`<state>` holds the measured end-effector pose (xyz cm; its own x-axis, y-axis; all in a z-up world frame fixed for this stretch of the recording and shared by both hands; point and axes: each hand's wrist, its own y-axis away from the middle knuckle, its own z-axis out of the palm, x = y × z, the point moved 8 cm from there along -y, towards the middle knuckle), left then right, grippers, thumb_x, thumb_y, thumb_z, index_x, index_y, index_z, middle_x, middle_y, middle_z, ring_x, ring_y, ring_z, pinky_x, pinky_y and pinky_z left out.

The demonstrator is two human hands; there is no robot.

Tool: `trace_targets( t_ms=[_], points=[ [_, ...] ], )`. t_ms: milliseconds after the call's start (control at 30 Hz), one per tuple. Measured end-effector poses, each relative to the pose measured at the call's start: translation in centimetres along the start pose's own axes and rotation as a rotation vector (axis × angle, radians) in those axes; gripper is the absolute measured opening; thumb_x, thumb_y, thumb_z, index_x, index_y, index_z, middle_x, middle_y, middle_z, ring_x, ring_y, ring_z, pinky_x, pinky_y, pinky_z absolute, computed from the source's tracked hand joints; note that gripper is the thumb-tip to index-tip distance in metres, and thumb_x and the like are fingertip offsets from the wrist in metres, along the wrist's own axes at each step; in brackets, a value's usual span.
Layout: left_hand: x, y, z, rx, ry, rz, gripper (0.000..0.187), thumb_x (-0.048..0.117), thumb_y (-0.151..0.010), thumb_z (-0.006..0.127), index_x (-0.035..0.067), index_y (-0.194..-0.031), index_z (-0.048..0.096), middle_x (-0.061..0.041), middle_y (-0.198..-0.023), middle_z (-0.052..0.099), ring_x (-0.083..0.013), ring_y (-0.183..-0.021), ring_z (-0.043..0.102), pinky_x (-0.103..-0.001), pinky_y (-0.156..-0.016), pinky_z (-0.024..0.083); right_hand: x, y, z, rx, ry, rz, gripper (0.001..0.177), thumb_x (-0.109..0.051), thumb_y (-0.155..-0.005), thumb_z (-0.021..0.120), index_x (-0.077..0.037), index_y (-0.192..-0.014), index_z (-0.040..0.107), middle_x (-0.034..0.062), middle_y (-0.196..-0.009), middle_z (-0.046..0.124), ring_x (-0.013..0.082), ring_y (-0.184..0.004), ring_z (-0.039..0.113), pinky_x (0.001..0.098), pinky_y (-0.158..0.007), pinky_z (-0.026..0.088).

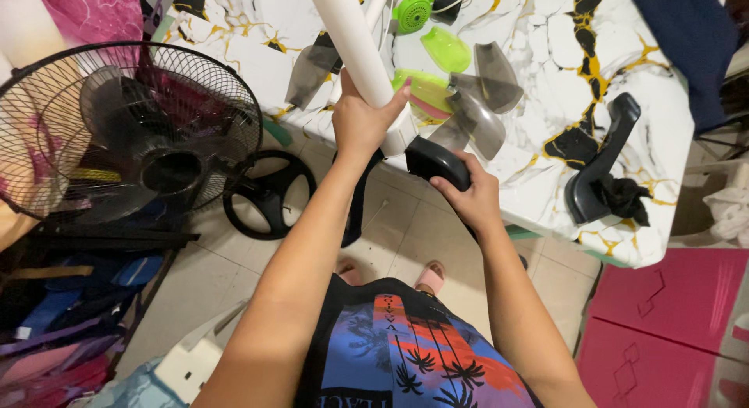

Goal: The person assembles a standing electric fan on a table by attaching the base, pole, motor housing, and blades. They then secure the top cap and adjust the assembled fan.

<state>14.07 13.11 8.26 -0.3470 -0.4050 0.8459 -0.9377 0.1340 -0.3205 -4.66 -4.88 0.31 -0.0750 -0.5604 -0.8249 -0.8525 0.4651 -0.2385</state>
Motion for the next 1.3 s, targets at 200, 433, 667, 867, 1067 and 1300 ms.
trace_targets(
  t_ms=[200,433,667,867,1067,1300],
  points=[
    [0.8,-0.1,-1.7,0.03,0.04,0.133,0.075,0.046,-0.077,0.086,0.007,-0.132,0.053,-0.016,-0.104,0.076,-0.035,-0.093,0.076,-0.043,-0.078,0.06,-0.6,0.9,0.9,0.035,0.025,0.055,0.05,-0.032,-0.08,0.089,-0.006,-0.118,0.069,0.0112,-0.097,0.076,0.0183,-0.085,0.071,0.0314,-0.082,0.055],
    [1.3,-0.3,-2.2,-0.009,0.096,0.152,0.063,0.044,-0.08,0.085,0.009,-0.124,0.057,-0.013,-0.101,0.077,-0.0327,-0.093,0.077,-0.042,-0.078,0.061,-1.6,1.7,1.6,0.103,0.004,0.019,0.047,-0.028,-0.081,0.09,-0.005,-0.117,0.069,0.01,-0.097,0.076,0.0167,-0.085,0.07,0.0304,-0.082,0.055],
    [1.7,1.3,-1.0,-0.018,0.077,0.228,0.051,0.041,-0.08,0.082,0.013,-0.117,0.062,-0.009,-0.101,0.077,-0.032,-0.09,0.076,-0.042,-0.075,0.06,-4.1,1.5,0.4,0.221,0.002,-0.008,0.044,-0.026,-0.082,0.091,-0.003,-0.114,0.071,0.0097,-0.092,0.075,0.0144,-0.081,0.067,0.0286,-0.08,0.055],
    [1.0,0.3,0.5,-0.149,0.029,0.179,0.059,0.043,-0.079,0.081,0.012,-0.122,0.054,-0.013,-0.099,0.076,-0.0368,-0.088,0.075,-0.046,-0.074,0.058,-4.9,1.2,0.2,0.292,-0.083,-0.012,0.042,-0.023,-0.084,0.09,0.001,-0.113,0.072,0.0082,-0.093,0.075,0.0126,-0.083,0.066,0.0272,-0.08,0.055],
    [4.2,-0.3,3.1,-0.209,-0.045,0.194,0.074,0.052,-0.08,0.081,0.003,-0.121,0.044,-0.02,-0.098,0.072,-0.0408,-0.088,0.072,-0.049,-0.073,0.057,-5.4,1.5,-1.1,0.461,-0.025,-0.047,0.042,-0.021,-0.086,0.09,0.001,-0.115,0.071,0.0091,-0.098,0.075,0.0134,-0.088,0.067,0.0278,-0.085,0.055],
    [13.6,2.9,6.0,-0.046,0.247,0.758,0.062,0.037,-0.091,0.084,0.009,-0.135,0.051,-0.012,-0.13,0.063,-0.0367,-0.12,0.063,-0.045,-0.104,0.053,-2.8,1.9,-2.1,0.36,-0.34,-0.089,0.047,-0.034,-0.1,0.064,-0.006,-0.137,0.055,0.0086,-0.118,0.066,0.0121,-0.101,0.064,0.0277,-0.087,0.054]
  ],
)
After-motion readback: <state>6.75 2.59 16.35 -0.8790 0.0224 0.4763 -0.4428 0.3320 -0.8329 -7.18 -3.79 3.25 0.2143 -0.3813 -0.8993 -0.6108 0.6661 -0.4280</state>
